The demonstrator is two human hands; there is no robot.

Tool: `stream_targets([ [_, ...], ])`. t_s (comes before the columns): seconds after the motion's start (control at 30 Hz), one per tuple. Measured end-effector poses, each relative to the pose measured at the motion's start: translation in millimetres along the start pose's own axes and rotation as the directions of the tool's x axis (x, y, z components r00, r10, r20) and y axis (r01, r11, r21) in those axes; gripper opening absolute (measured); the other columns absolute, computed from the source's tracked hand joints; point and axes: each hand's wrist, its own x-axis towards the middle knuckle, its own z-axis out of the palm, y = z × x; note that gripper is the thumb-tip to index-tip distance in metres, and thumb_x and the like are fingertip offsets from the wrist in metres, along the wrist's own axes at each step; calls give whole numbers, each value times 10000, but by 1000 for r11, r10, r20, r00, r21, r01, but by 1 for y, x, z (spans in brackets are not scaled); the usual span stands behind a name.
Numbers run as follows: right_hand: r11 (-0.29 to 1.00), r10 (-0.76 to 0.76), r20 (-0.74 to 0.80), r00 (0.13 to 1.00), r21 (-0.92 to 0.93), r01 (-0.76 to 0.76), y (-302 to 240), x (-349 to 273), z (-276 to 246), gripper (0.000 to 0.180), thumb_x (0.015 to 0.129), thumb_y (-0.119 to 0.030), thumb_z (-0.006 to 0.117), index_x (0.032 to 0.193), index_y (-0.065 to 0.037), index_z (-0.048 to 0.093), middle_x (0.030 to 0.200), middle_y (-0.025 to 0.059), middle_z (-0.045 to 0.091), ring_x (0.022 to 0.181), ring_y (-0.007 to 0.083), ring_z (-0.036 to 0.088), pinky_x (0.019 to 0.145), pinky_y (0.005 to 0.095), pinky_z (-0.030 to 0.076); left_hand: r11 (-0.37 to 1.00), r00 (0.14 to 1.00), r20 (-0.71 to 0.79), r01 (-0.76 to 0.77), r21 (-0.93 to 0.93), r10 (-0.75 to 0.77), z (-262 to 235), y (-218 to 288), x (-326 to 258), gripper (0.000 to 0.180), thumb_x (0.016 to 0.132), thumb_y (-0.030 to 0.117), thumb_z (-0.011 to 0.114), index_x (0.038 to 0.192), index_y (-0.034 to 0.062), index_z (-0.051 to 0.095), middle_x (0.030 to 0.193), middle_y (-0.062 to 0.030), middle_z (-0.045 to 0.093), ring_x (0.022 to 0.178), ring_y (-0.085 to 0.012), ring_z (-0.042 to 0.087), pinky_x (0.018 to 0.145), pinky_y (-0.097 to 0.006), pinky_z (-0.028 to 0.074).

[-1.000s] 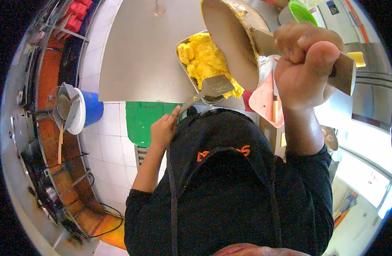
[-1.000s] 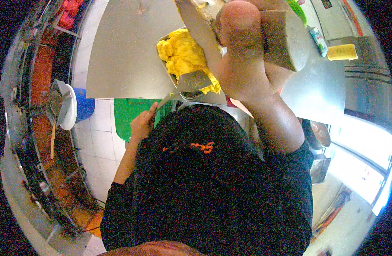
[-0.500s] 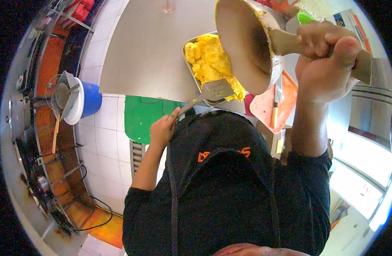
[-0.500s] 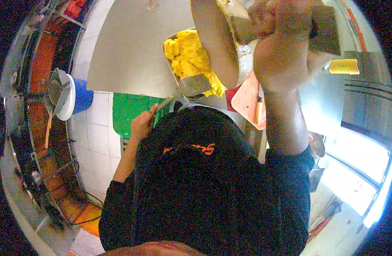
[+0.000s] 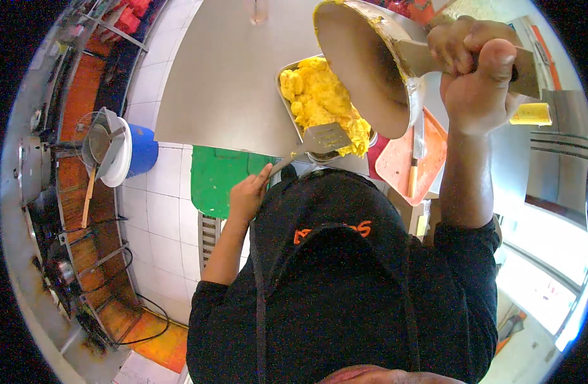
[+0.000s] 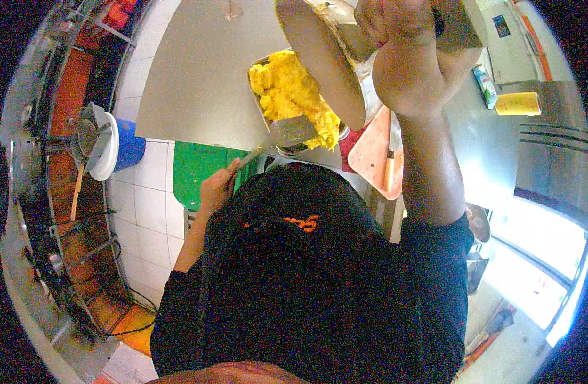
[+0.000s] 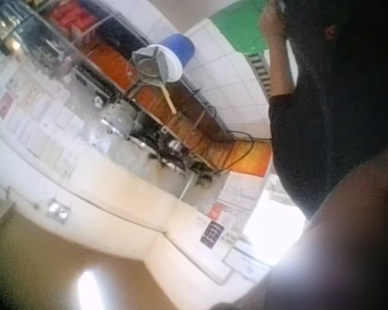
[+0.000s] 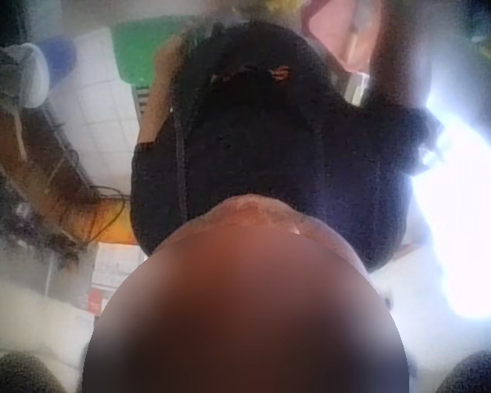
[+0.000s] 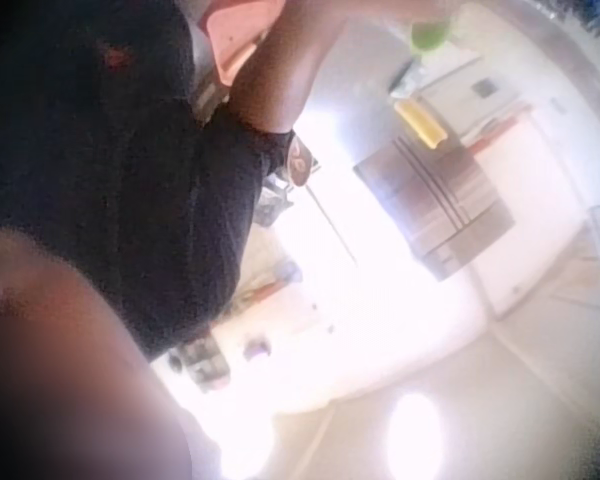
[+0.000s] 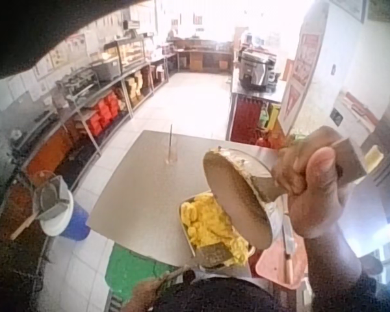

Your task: The person transfers cooked scrambled eggs from a frying pan into a metal tray using a spatula, covers the tray with plastic wrap from a large roll, and then places the empty frying pan in a sink to be washed.

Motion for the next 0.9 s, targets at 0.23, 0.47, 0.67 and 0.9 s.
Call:
stream_targets([
  [0.23,1000,28,47,999,-8,-27,6,5,-15,375,905,-402,499,795,-45,512,551,12,352,503,133,349,499,300,320,998,998,58,31,62,-35,1,4,3,451,832,178,575,1261,295,499,653,-71,512,552,-260,545,483,-379,440],
  [0.47,990,67,-79,995,128,-57,8,17,-50,358,893,-385,516,771,-48,512,556,12,338,508,140,331,494,311,313,995,997,60,44,84,-49,-2,6,-2,478,829,176,578,1279,300,477,662,-68,522,550,-259,545,479,-382,436],
  [0.67,984,157,-461,873,149,-98,-28,16,-103,368,830,-423,585,682,-101,488,522,-16,311,487,126,334,481,274,319,999,999,32,17,38,-19,-5,12,3,469,820,184,594,1267,280,487,669,-69,532,559,-266,552,482,-388,444],
  [0.9,945,-158,-862,482,-274,-179,-39,-17,-138,393,853,-424,514,657,-103,398,534,-1,307,491,146,392,491,315,388,997,999,34,36,70,-39,-1,11,1,452,834,194,576,1270,269,483,686,-77,546,568,-278,554,493,-397,448],
])
